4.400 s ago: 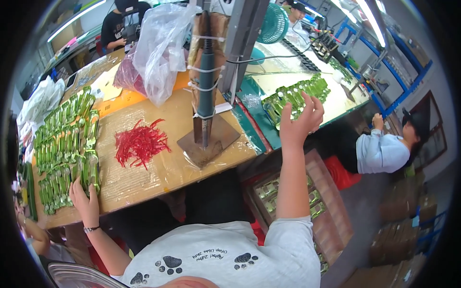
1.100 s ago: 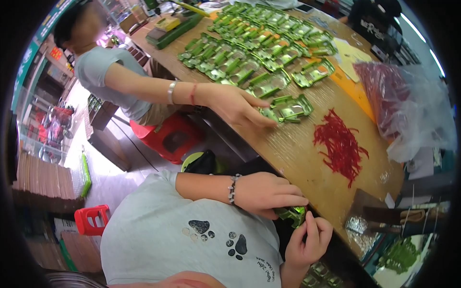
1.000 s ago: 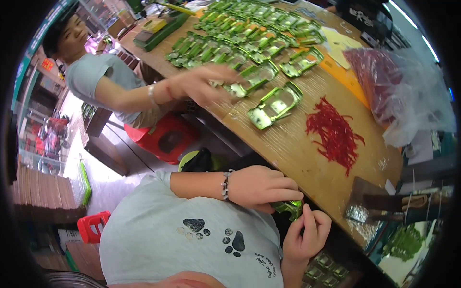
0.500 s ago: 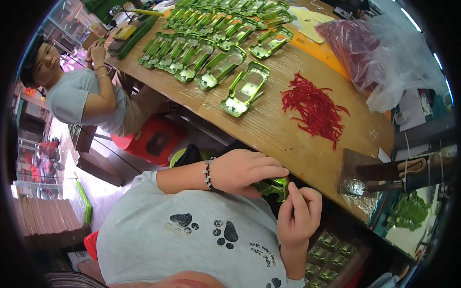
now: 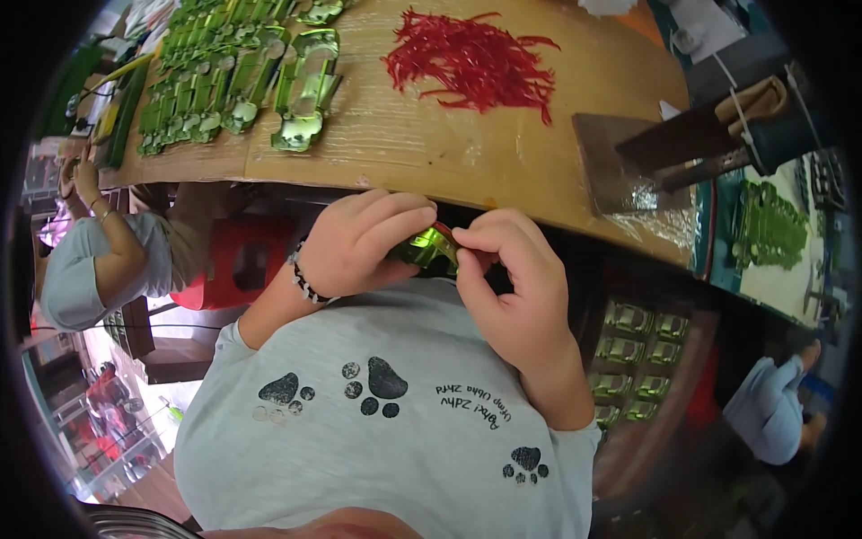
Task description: The person assembles small green plastic housings by hand on an industrial assembly line.
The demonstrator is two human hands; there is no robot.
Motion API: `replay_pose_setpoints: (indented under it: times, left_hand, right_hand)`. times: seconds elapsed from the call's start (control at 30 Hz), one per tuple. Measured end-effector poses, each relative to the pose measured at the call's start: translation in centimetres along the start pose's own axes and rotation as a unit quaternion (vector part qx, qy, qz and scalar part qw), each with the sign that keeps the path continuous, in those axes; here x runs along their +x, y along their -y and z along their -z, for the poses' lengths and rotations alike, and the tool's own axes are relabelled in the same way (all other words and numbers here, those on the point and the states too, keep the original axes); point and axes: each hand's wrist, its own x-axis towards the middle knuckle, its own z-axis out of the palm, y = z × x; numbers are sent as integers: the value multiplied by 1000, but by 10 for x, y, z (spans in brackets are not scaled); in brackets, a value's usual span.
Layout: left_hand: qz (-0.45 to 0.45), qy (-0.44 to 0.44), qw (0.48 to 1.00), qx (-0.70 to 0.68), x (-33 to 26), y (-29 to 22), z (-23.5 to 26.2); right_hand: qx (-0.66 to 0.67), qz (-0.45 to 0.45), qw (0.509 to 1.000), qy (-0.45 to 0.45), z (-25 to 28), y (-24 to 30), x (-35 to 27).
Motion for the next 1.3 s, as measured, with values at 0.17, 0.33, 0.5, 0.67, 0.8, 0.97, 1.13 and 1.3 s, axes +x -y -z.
replay_pose_setpoints:
  times: [0.17, 0.33, 0.5, 0.67, 0.8, 0.97, 1.13, 1.3]
  left_hand:
    - [10, -1, 999, -35, -1, 2, -8]
    - [-4, -31, 998, -51, -2, 0, -12]
    - [-3, -13, 998, -66, -6, 1, -14]
    - [1, 6, 998, -61, -3, -2, -10]
    - [66, 72, 974, -203, 0, -9, -8]
    - [64, 63, 924, -371, 1, -15, -12]
    - [24, 1, 916, -401, -2, -17, -23]
    - [25, 32, 899, -435, 2, -16, -20]
  right_hand:
    - [-104, 93, 990, 13, 5, 2, 0]
    - [-121, 110, 986, 17, 9, 1, -2]
    - [-116, 113, 986, 23, 8, 0, -4]
    - [-181, 85, 979, -29, 2, 5, -4]
    - [-49, 66, 993, -89, 3, -2, -11]
    - [77, 92, 990, -73, 5, 7, -15]
    - [42, 129, 990, -24, 11, 5, -15]
    - [-53, 208, 976, -35, 13, 7, -12]
